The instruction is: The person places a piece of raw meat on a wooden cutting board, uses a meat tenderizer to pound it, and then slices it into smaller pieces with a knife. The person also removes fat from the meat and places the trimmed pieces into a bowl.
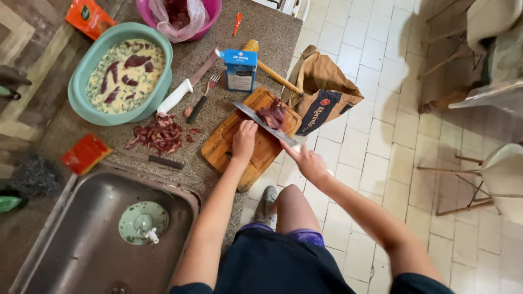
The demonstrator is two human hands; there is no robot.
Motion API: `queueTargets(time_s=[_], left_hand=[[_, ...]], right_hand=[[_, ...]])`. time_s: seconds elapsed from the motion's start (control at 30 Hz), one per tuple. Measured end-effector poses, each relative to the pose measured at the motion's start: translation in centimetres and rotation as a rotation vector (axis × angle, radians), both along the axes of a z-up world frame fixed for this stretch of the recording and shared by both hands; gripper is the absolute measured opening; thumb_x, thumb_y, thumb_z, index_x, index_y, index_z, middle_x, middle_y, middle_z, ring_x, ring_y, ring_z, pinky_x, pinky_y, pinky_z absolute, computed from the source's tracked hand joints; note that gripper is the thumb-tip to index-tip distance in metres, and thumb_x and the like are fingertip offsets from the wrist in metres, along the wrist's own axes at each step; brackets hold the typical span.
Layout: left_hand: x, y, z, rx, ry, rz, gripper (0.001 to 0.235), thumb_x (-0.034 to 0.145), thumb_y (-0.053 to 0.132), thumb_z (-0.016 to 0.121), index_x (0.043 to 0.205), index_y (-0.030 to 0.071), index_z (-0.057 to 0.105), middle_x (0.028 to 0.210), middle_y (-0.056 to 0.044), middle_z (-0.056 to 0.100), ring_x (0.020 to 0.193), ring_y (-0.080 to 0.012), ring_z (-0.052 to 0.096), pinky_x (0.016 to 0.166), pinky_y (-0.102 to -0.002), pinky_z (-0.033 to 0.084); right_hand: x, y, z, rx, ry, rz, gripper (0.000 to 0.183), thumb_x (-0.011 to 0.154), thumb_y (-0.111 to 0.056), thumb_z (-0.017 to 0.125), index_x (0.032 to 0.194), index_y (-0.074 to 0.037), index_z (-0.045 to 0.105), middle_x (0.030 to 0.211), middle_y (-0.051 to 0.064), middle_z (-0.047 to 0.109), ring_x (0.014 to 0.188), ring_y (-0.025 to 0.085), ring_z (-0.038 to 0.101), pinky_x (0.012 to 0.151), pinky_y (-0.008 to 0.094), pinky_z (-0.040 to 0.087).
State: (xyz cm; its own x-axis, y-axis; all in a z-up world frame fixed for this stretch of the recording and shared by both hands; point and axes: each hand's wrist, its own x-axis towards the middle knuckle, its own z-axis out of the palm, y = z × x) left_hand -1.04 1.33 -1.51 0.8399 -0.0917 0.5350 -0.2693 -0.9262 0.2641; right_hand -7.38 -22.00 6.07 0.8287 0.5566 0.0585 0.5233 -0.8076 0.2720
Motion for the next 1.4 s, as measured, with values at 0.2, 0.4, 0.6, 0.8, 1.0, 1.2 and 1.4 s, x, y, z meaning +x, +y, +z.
queueTargets(time_s=[0.2, 0.4, 0.6, 0.8, 1.0, 1.2, 1.4], left_hand=[[-1.2, -0.4, 4.9, -0.191, 0.268, -0.015, 0.036, 0.089, 0.023, 0.059, 0.119, 0.007, 0.048, 0.097, -0.008, 0.049, 0.099, -0.0266, 0.051, 0.086, -0.036, 0.047], [1.0, -1.8, 2.2, 0.187, 0.301, 0.13, 0.033, 0.076, 0.037, 0.067, 0.092, 0.01, 0.059, 0.094, -0.008, 0.054, 0.091, -0.025, 0.05, 0.074, -0.035, 0.045], [1.7, -1.5, -3.6, 0.193, 0.326, 0.168, 0.021, 0.078, 0.024, 0.054, 0.069, 0.014, 0.07, 0.076, -0.006, 0.063, 0.08, -0.0231, 0.058, 0.066, -0.036, 0.045], [0.7, -2.5, -3.5, 0.231, 0.299, 0.241, 0.023, 0.076, 0.017, 0.048, 0.062, 0.017, 0.066, 0.06, -0.002, 0.062, 0.062, -0.0198, 0.062, 0.056, -0.036, 0.044], [0.3, -1.9, -3.2, 0.324, 0.214, 0.296, 0.02, 0.075, 0.018, 0.049, 0.061, 0.021, 0.063, 0.059, 0.001, 0.06, 0.058, -0.0165, 0.062, 0.051, -0.033, 0.044], [-0.8, -2.3, -1.1, 0.29, 0.123, 0.216, 0.016, 0.072, 0.019, 0.051, 0.059, 0.019, 0.061, 0.057, -0.001, 0.057, 0.056, -0.0203, 0.061, 0.046, -0.034, 0.045], [-0.9, -2.6, -2.5, 0.254, 0.14, 0.252, 0.022, 0.075, 0.017, 0.049, 0.057, 0.019, 0.062, 0.057, 0.0, 0.059, 0.056, -0.019, 0.063, 0.045, -0.032, 0.048]], right_hand=[[-0.8, -1.1, 6.2, 0.226, 0.299, -0.086, 0.056, 0.093, -0.024, 0.039, 0.144, -0.041, 0.023, 0.078, 0.009, 0.052, 0.057, 0.037, 0.063, 0.053, 0.048, 0.053], [-0.3, -0.4, 4.8, 0.299, 0.34, -0.101, 0.055, 0.095, -0.03, 0.04, 0.144, -0.045, 0.019, 0.079, 0.007, 0.05, 0.054, 0.04, 0.06, 0.053, 0.048, 0.053], [-0.8, -0.4, 6.1, 0.119, 0.193, 0.01, 0.067, 0.089, -0.014, 0.042, 0.145, -0.042, 0.017, 0.082, 0.005, 0.051, 0.056, 0.028, 0.063, 0.049, 0.041, 0.054], [2.2, 1.2, 0.6, 0.035, -0.11, 0.133, 0.081, 0.081, -0.011, 0.046, 0.146, -0.044, 0.011, 0.078, 0.004, 0.05, 0.047, 0.018, 0.059, 0.042, 0.031, 0.05], [3.0, 3.0, -0.7, 0.006, -0.3, 0.147, 0.084, 0.076, -0.007, 0.047, 0.144, -0.046, 0.015, 0.069, 0.003, 0.045, 0.041, 0.014, 0.051, 0.037, 0.027, 0.045], [0.5, -3.7, -0.2, -0.063, -0.271, 0.161, 0.087, 0.076, -0.003, 0.044, 0.145, -0.046, 0.012, 0.07, 0.004, 0.043, 0.044, 0.014, 0.048, 0.038, 0.026, 0.043], [3.9, 2.8, -1.8, 0.06, -0.39, 0.212, 0.083, 0.078, -0.003, 0.04, 0.144, -0.046, 0.014, 0.068, 0.006, 0.042, 0.042, 0.016, 0.048, 0.036, 0.027, 0.042]])
